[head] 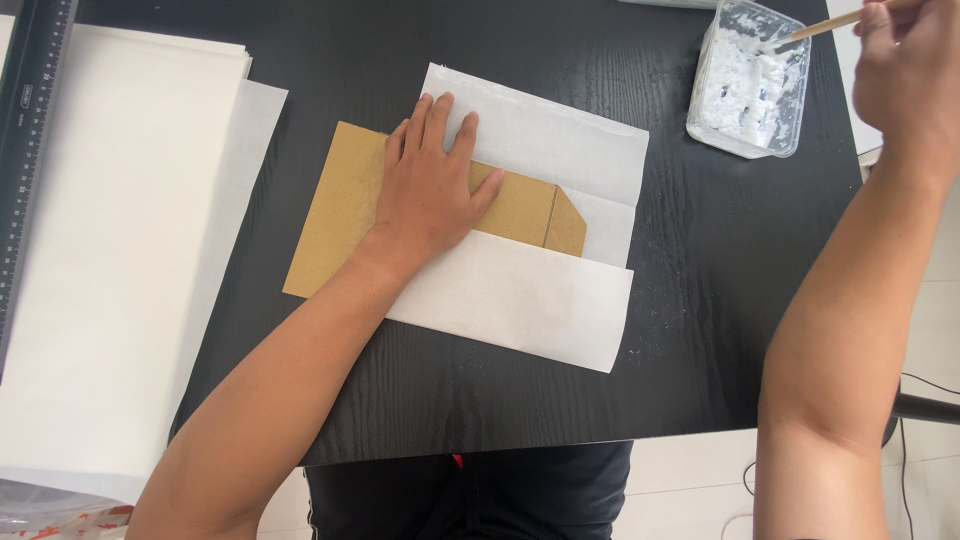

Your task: The person applies white adhesive to the edge of a white sheet of paper using a brush. They then fold the glued edge over a brown cardboard piece and press it down to secure the bond.

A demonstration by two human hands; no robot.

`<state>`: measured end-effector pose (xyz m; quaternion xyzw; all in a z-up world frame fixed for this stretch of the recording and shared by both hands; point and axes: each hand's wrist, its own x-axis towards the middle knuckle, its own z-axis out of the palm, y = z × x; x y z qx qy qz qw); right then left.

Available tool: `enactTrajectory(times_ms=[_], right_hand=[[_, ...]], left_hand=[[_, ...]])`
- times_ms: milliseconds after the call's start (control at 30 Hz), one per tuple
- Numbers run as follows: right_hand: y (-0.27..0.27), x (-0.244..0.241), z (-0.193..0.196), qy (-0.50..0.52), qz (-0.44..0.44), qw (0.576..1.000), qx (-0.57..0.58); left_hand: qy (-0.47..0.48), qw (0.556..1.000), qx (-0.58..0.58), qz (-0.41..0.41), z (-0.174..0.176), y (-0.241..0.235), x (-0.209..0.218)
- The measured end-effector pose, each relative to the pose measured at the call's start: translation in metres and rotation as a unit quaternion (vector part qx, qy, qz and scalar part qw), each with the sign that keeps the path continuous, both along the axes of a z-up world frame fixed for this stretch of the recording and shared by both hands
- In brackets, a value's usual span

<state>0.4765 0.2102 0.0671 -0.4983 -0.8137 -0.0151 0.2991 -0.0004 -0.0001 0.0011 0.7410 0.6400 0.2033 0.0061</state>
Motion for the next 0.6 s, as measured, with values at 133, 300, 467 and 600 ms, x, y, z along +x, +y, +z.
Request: enactTrajectory(times_ms=[133,300,467,600], right_hand=[[0.003,0.009,-0.006,0.033,0.048,0.998,-0.018],[-0.025,-0.023,0.018,-0.025,0.007,1.000,-0.006],[-0.029,-0.033,0.028,-0.010,-0.030,0.999,-0.032],[-0.024,-0.032,0.023,-0.061,-0.036,0.997,0.008]], left_hand=[[-0.009,1.000,-0.001,0.001,-0.001,0.000,0.000],[-0.002,1.000,0.005,-0.002,0.001,-0.003,0.000],[0.003,1.000,-0.005,-0.002,0.000,-0.001,0.001],[0.004,1.000,0.011,0.002,0.000,0.000,0.000]])
